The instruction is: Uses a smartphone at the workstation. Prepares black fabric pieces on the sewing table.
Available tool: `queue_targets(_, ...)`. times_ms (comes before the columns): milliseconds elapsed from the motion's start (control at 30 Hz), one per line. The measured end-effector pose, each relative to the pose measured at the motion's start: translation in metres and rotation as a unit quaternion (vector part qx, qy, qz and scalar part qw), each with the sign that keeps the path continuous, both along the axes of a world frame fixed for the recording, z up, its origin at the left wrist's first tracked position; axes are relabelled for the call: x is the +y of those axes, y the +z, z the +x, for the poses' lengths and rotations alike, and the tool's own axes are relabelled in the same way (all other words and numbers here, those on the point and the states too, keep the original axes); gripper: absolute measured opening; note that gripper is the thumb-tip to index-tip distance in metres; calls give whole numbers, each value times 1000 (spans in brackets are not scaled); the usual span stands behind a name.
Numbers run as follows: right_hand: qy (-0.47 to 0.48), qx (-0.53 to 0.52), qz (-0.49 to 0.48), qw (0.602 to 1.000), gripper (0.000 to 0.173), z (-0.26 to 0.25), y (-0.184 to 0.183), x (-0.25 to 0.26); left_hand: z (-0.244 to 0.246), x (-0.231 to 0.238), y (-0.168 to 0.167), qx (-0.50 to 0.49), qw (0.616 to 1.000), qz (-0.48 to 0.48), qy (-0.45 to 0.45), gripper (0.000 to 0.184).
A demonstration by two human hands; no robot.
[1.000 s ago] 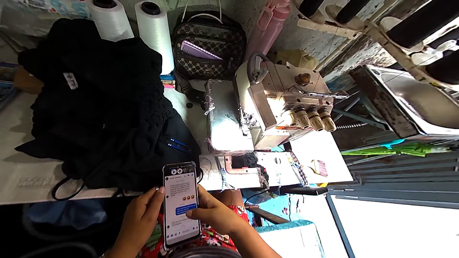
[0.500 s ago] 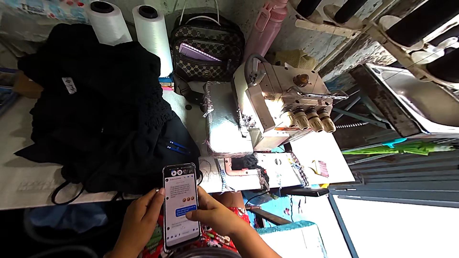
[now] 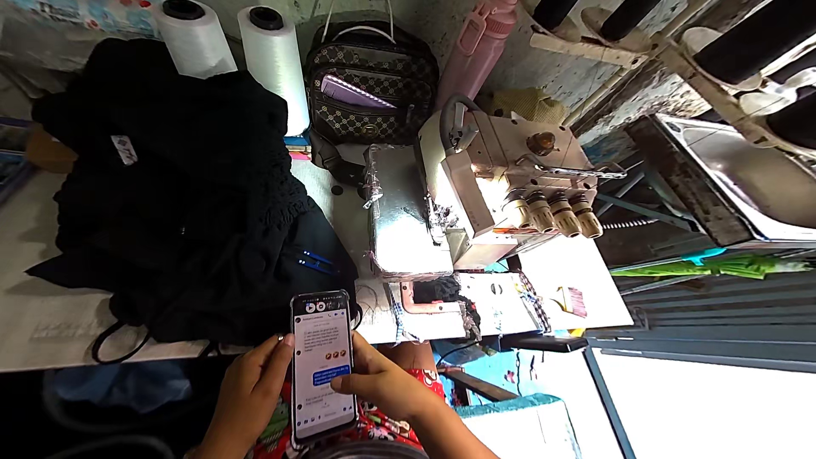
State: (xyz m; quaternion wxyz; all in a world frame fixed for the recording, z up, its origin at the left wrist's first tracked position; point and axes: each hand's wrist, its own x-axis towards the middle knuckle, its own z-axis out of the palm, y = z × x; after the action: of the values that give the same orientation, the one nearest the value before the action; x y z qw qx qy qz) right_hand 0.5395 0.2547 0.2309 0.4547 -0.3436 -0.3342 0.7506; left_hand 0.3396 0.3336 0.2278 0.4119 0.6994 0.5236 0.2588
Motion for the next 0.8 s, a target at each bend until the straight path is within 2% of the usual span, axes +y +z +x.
queue_targets(800,-10,7,-12,1000,46,-3,-2,-2,0,0,-2,1,1000,21,-3,45)
